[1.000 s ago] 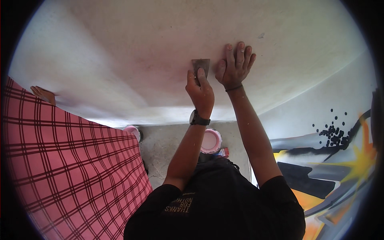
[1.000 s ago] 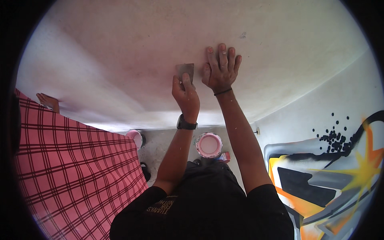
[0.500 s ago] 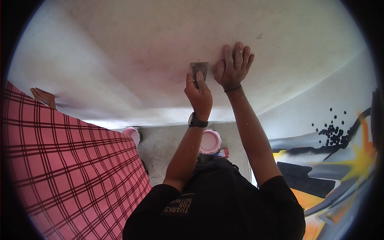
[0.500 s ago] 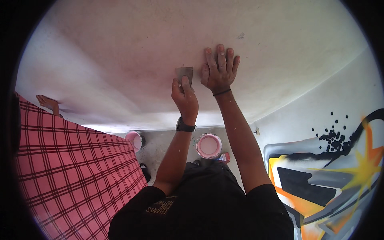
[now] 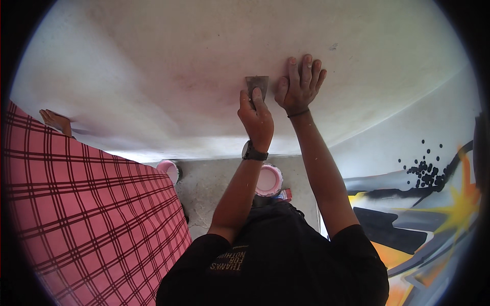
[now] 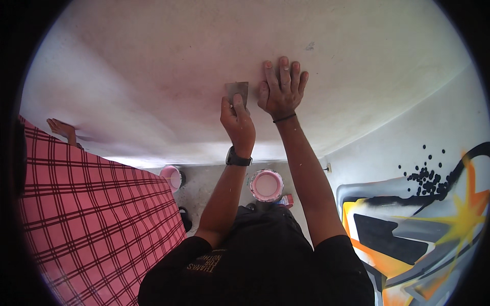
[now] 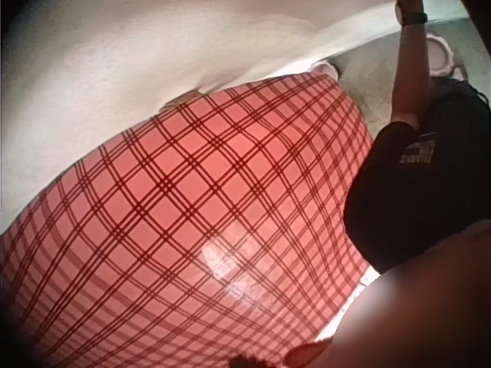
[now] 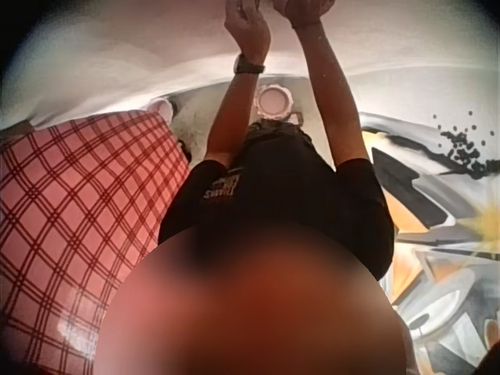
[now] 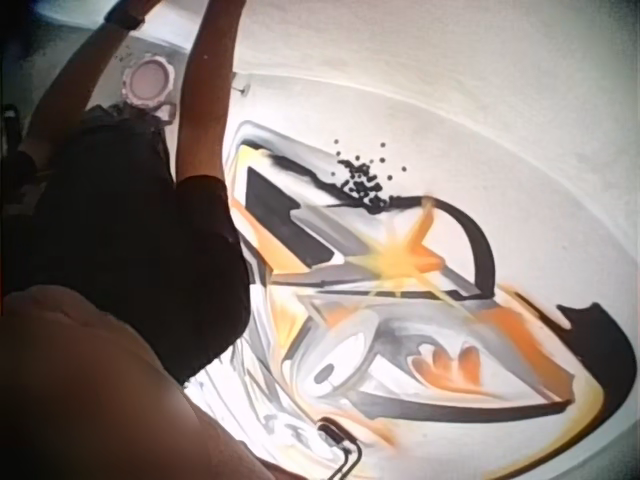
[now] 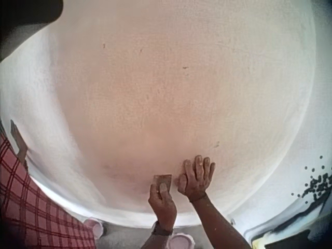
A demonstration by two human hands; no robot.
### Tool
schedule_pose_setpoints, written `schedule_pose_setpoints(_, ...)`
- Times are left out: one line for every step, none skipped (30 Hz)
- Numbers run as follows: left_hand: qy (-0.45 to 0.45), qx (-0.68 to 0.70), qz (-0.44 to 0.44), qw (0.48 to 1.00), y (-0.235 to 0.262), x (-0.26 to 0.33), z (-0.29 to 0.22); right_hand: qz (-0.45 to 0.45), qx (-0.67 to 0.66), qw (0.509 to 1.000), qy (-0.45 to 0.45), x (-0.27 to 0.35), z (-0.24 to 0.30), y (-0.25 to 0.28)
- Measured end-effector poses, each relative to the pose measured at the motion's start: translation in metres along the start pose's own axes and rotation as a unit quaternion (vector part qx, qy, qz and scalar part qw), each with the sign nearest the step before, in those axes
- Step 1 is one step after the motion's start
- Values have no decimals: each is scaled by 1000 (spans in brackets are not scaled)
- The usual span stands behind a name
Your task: Scraping and applying plaster compound to a ceiling using a putty knife.
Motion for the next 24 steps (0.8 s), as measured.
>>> schedule_pose_setpoints(-1,0,1,1000,2,1,0,-1,0,1000,1,0,0,0)
schedule_pose_setpoints(13,-16,12,1000,3,3,2,-2,0,1000,3,1,-1,0)
schedule_pose_setpoints(27,-34,22,999,4,4,5,-3,0,1000,2,1,-1,0)
schedule_pose_setpoints(26,-34,22,999,3,4,4,-3,0,1000,3,2,-1,0)
schedule_pose_setpoints(20,-32,14,999,2,4,3,-4,0,1000,4,2,-2,-1)
schedule_pose_setpoints(16,-29,6,999,2,5,1,-3,-1,1000,4,2,-2,0)
schedule_pose_setpoints(17,-30,6,999,1,5,1,-3,1,1000,4,2,-3,0)
schedule_pose_setpoints(14,-24,7,1000,-1,4,0,-3,2,1000,4,2,-4,1)
schedule_pose_setpoints(12,-19,9,1000,-2,4,0,-2,2,1000,4,2,-4,1)
schedule_pose_setpoints(12,-19,8,1000,-2,5,1,-3,1,1000,4,1,-4,1)
schedule_pose_setpoints(6,-23,8,1000,-1,5,1,-4,1,1000,5,1,-4,2)
schedule_pose_setpoints(-2,-26,8,1000,-2,4,2,-6,1,1000,6,1,-4,2)
schedule_pose_setpoints(-3,-24,7,1000,-1,4,3,-4,2,1000,6,2,-4,2)
schedule_pose_setpoints(7,-32,7,999,0,5,6,-2,2,1000,6,3,-4,2)
schedule_pose_setpoints(18,-39,7,999,-1,7,6,-4,3,1000,9,4,-4,3)
schedule_pose_setpoints(17,-35,6,999,-3,8,5,-4,2,1000,8,5,-4,3)
schedule_pose_setpoints(20,-25,9,999,-6,9,4,-5,2,1000,7,5,-6,2)
schedule_pose_setpoints(24,-17,13,999,-5,9,4,-5,2,1000,7,5,-6,3)
schedule_pose_setpoints(24,-17,13,999,-4,9,5,-3,5,1000,7,4,-7,3)
schedule_pose_setpoints(20,-25,19,999,-5,9,5,-1,7,1000,6,4,-7,3)
schedule_pose_setpoints(15,-33,24,999,-7,8,6,-2,6,1000,7,3,-7,4)
schedule_pose_setpoints(14,-32,22,999,-6,12,10,-2,4,1000,5,4,-7,4)
schedule_pose_setpoints(20,-37,9,999,-2,17,16,-2,3,1000,4,4,-8,4)
schedule_pose_setpoints(26,-41,-2,999,-1,18,14,-2,4,1000,5,4,-9,4)
Point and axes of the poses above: each hand's wrist, its own x-axis away from the middle knuckle, its own y-axis out of the back of the hand, z = x × y, the point moved 9 cm from there along -x, towards the middle knuckle, and after that the axes turned 5 degrees about -x, right-handed, at the moved point
